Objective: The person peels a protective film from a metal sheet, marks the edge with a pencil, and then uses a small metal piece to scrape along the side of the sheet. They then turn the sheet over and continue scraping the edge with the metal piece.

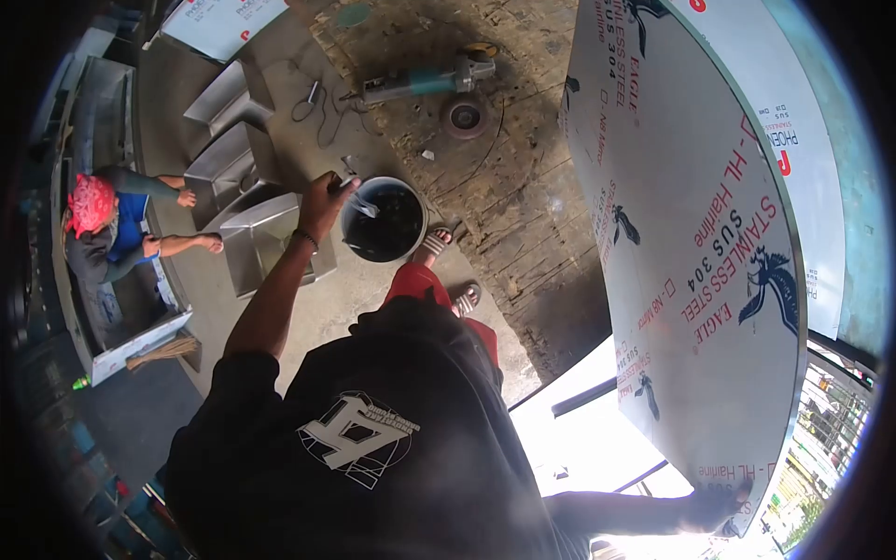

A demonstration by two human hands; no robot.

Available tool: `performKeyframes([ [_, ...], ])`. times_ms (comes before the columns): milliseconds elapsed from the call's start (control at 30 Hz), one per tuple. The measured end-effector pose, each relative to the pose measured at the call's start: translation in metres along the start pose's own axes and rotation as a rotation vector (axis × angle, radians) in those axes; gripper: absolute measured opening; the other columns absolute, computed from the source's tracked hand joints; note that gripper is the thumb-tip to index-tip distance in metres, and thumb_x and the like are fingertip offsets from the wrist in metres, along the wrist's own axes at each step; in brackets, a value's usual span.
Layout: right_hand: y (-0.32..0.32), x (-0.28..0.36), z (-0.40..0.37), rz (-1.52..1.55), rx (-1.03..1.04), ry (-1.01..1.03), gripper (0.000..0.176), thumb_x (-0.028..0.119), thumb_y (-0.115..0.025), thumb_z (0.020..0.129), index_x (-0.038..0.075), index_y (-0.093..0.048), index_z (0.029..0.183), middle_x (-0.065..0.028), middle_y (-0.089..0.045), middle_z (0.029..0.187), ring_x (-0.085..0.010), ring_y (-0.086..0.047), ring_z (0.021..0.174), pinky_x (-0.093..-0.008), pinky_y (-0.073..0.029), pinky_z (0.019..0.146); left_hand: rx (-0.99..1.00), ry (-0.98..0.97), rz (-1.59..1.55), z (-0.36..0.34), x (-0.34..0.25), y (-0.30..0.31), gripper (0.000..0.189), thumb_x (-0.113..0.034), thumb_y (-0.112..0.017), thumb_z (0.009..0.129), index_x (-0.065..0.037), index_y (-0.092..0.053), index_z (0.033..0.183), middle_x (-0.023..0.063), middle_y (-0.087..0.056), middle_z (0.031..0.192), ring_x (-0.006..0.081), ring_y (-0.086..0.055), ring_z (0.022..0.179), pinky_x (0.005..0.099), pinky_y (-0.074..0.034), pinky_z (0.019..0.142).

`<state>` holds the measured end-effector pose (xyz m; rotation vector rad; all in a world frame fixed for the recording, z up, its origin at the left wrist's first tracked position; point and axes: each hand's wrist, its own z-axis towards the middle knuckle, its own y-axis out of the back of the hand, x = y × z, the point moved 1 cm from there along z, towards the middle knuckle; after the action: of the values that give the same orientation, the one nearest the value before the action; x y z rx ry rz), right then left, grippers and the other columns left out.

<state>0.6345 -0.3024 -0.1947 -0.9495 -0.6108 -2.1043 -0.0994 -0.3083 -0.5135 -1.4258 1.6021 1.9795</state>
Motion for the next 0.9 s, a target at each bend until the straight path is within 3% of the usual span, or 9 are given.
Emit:
performKeyframes([
  [100, 0.017, -0.013, 0.013, 0.183, 0.151, -0.006, 0.034, 0.019, -0.057, 0.093, -0.005, -0.066, 0.115, -0.0192, -0.066, 0.118, -0.027, -0.062, 0.112, -0.0466, -0.048, 0.099, 0.107, 0.213, 0.367, -0.013, 0.029, -0.017, 0.065, -0.066, -0.064, 0.082, -0.001, -0.064, 0.085, 0.0219, -0.067, 0.08, 0.0411, -0.067, 0.082, 0.048, -0.051, 0.071],
  [200, 0.003, 0.004, 0.007, 0.175, 0.217, 0.027, 0.034, 0.019, -0.057, 0.093, -0.004, -0.067, 0.116, -0.0173, -0.066, 0.119, -0.0259, -0.062, 0.112, -0.0463, -0.048, 0.099, 0.141, 0.379, 0.318, -0.014, 0.074, -0.038, 0.068, -0.068, -0.059, 0.084, -0.001, -0.067, 0.091, 0.0234, -0.069, 0.088, 0.042, -0.067, 0.09, 0.0485, -0.052, 0.077],
  [333, -0.021, 0.024, -0.003, 0.059, 0.192, 0.06, 0.037, 0.023, -0.06, 0.091, -0.002, -0.067, 0.116, -0.0156, -0.066, 0.12, -0.0252, -0.062, 0.112, -0.0457, -0.047, 0.098, 0.104, 0.426, 0.272, -0.02, 0.116, -0.056, 0.053, -0.053, -0.051, 0.095, -0.003, -0.067, 0.101, 0.0238, -0.069, 0.1, 0.0426, -0.064, 0.099, 0.0496, -0.051, 0.085],
  [467, -0.02, 0.023, -0.003, 0.044, 0.152, 0.046, 0.036, 0.023, -0.061, 0.09, -0.002, -0.068, 0.115, -0.0156, -0.066, 0.12, -0.0252, -0.062, 0.112, -0.0454, -0.047, 0.098, 0.026, 0.393, 0.296, -0.027, 0.14, -0.067, 0.047, -0.045, -0.049, 0.098, -0.001, -0.066, 0.093, 0.0248, -0.068, 0.096, 0.042, -0.066, 0.096, 0.0488, -0.05, 0.08],
  [633, -0.017, 0.024, -0.005, 0.024, 0.124, 0.019, 0.036, 0.023, -0.062, 0.089, -0.002, -0.068, 0.114, -0.0156, -0.066, 0.12, -0.0251, -0.062, 0.111, -0.045, -0.047, 0.097, 0.182, 0.458, 0.258, -0.033, 0.135, -0.059, 0.051, -0.051, -0.062, 0.089, 0.0, -0.067, 0.094, 0.0214, -0.07, 0.092, 0.0382, -0.068, 0.09, 0.0433, -0.051, 0.079],
  [767, -0.013, 0.026, -0.008, 0.015, 0.109, 0.005, 0.036, 0.023, -0.063, 0.089, -0.002, -0.068, 0.113, -0.0156, -0.066, 0.119, -0.0251, -0.062, 0.111, -0.0446, -0.047, 0.097, 0.186, 0.517, 0.206, -0.035, 0.173, -0.076, 0.053, -0.052, -0.068, 0.082, 0.0, -0.068, 0.09, 0.0207, -0.07, 0.087, 0.0355, -0.068, 0.086, 0.0419, -0.051, 0.078],
  [833, -0.011, 0.027, -0.01, 0.015, 0.101, -0.003, 0.035, 0.023, -0.064, 0.088, -0.002, -0.068, 0.112, -0.0156, -0.066, 0.119, -0.025, -0.062, 0.11, -0.0444, -0.047, 0.097, -0.019, 0.401, 0.069, -0.04, 0.194, -0.082, 0.052, -0.05, -0.066, 0.081, 0.002, -0.068, 0.086, 0.0219, -0.069, 0.084, 0.0357, -0.068, 0.086, 0.0437, -0.051, 0.078],
  [867, -0.01, 0.027, -0.011, 0.017, 0.098, -0.012, 0.035, 0.023, -0.064, 0.088, -0.002, -0.069, 0.112, -0.0156, -0.066, 0.119, -0.025, -0.062, 0.11, -0.0443, -0.047, 0.097, -0.018, 0.399, 0.069, -0.039, 0.192, -0.078, 0.052, -0.05, -0.066, 0.081, 0.002, -0.068, 0.086, 0.0219, -0.069, 0.084, 0.0357, -0.068, 0.086, 0.0437, -0.051, 0.078],
  [900, -0.01, 0.027, -0.012, 0.02, 0.096, -0.019, 0.035, 0.023, -0.064, 0.088, -0.002, -0.069, 0.112, -0.0156, -0.066, 0.119, -0.025, -0.062, 0.11, -0.0442, -0.047, 0.097, 0.125, 0.414, 0.171, -0.037, 0.191, -0.073, 0.053, -0.049, -0.065, 0.082, 0.003, -0.068, 0.089, 0.0236, -0.069, 0.087, 0.0371, -0.067, 0.088, 0.0446, -0.05, 0.079],
])
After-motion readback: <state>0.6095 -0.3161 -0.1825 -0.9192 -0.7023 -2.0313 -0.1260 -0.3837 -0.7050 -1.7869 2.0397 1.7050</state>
